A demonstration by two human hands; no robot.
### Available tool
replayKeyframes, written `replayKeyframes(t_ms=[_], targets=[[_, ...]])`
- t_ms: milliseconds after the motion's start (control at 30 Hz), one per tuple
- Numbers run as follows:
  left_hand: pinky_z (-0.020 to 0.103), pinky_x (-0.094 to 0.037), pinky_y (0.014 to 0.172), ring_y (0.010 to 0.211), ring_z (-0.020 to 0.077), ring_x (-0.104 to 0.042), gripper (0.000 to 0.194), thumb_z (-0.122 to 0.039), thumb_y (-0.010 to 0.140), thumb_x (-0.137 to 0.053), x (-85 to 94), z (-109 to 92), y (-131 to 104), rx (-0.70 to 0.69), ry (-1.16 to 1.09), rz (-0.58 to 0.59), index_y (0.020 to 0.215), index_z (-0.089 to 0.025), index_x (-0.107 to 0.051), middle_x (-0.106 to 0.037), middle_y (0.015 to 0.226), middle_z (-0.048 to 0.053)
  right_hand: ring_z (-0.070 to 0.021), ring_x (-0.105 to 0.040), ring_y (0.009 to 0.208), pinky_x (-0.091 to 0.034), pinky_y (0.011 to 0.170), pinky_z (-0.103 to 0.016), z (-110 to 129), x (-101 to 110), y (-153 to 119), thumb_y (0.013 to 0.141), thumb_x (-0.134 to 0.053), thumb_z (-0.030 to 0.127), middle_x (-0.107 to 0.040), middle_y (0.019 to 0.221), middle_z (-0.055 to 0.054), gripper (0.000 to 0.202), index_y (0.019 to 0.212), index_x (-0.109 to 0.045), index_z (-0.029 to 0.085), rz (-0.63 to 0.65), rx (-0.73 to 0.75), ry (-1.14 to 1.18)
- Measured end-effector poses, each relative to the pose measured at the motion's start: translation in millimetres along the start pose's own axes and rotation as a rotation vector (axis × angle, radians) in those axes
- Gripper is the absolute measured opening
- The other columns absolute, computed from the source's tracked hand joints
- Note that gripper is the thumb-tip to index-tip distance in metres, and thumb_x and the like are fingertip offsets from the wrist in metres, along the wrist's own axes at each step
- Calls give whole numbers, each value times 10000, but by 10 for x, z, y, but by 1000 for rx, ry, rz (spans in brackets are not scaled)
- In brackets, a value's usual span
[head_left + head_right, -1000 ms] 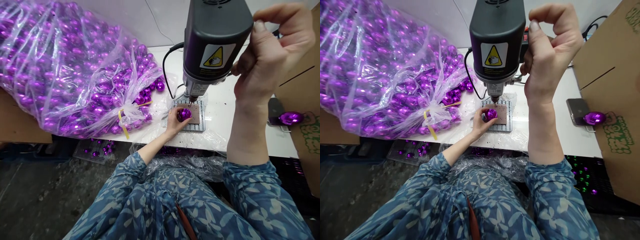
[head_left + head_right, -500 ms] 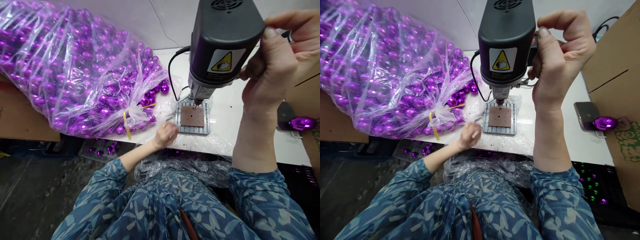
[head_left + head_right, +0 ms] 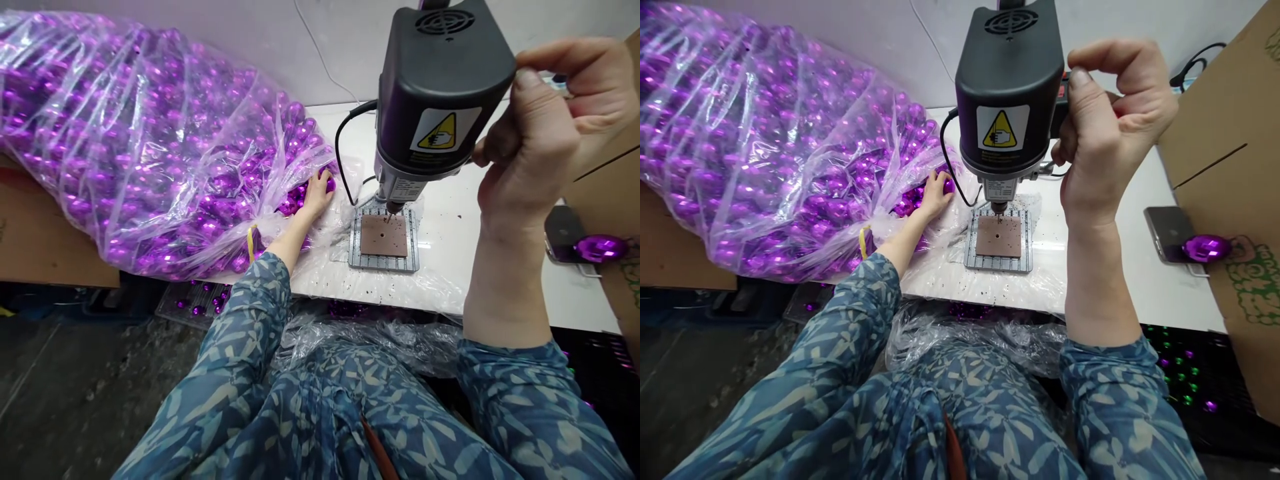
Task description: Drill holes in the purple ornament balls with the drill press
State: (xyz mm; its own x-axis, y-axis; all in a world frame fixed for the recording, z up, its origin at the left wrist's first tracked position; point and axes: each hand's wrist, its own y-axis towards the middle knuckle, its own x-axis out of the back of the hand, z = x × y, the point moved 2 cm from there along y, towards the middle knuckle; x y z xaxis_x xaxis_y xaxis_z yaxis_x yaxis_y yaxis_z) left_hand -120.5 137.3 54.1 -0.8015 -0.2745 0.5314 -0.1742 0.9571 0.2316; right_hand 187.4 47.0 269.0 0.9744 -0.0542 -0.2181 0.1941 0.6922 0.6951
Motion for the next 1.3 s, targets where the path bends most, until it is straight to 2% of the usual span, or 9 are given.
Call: replayKeyframes(t_ms=[133, 200, 300, 367, 533, 667, 767, 933, 1300], targets=[[616, -503, 1372, 1443, 379, -712, 447, -213, 791, -979, 138, -70, -185, 136, -235, -124, 1134, -250, -696, -789, 1287, 122, 25, -465, 455, -332, 394, -172, 17, -13, 2, 939, -874, 283, -776, 897, 109, 81, 923, -806, 242, -3, 1, 12], [540, -599, 1288, 1368, 329, -769, 447, -322, 858, -974, 209, -138, -375, 224, -442, -122, 1206, -247, -703, -818, 1271, 105, 23, -476, 457, -334, 392, -173, 28, -14, 0, 949, -843, 227, -775, 887, 113, 46, 922, -810, 241, -5, 6, 33], [497, -677, 1206, 1335, 287, -806, 329, -464, 1018, -845, 274, -258, -765, 294, -729, 31, 1224, -238, -724, -842, 1311, 119, 22, -486, 459, -330, 392, -175, 41, -24, -8, 948, -821, 170, -771, 881, 118, 89, 901, -812, 245, -11, 10, 50], [511, -693, 1201, 1363, 288, -807, 345, -509, 1069, -791, 260, -332, -1038, 289, -799, 145, 1259, -225, -740, -841, 1380, 141, 24, -476, 461, -334, 398, -176, 40, -33, -14, 946, -828, 171, -775, 887, 115, 98, 894, -810, 251, -19, 8, 47], [531, -684, 1212, 1361, 301, -821, 602, -530, 921, -986, -78, -404, -1492, 141, -701, 323, 1398, -257, -742, -847, 1438, 143, 24, -457, 486, -363, 418, -173, -11, -13, -17, 986, -842, 300, -798, 983, 100, 63, 962, -810, 251, -6, 33, -39], [483, -686, 1147, 1277, 287, -841, 620, -566, 956, -948, -413, -366, -1535, 34, -571, 304, 1447, -247, -743, -870, 1373, 137, 24, -483, 519, -400, 450, -170, -76, 63, -18, 986, -864, 476, -803, 1058, 87, 230, 1038, -811, 258, 46, 66, -77], [455, -695, 1074, 1226, 283, -840, 567, -484, 979, -933, -547, -348, -1466, 18, -454, 250, 1459, -246, -746, -875, 1360, 131, 24, -486, 519, -398, 449, -176, -91, 93, -30, 967, -858, 566, -799, 1077, 75, 321, 1061, -802, 265, 62, 88, -97], [498, -668, 1121, 1256, 301, -804, 495, -305, 949, -937, -627, -358, -1382, 34, -405, 229, 1417, -247, -786, -850, 1383, 130, 44, -498, 510, -402, 445, -140, -37, 54, -53, 1014, -835, 424, -788, 1061, 93, 205, 1031, -782, 227, 32, 65, -123], [654, -559, 1283, 1420, 376, -694, 643, -289, 866, -1034, -713, -541, -1437, -142, -194, 260, 1449, -275, -763, -800, 1401, 132, 38, -486, 481, -360, 415, -156, 24, -32, -68, 991, -857, 346, -786, 991, 108, 143, 954, -780, 231, 9, 34, -71]])
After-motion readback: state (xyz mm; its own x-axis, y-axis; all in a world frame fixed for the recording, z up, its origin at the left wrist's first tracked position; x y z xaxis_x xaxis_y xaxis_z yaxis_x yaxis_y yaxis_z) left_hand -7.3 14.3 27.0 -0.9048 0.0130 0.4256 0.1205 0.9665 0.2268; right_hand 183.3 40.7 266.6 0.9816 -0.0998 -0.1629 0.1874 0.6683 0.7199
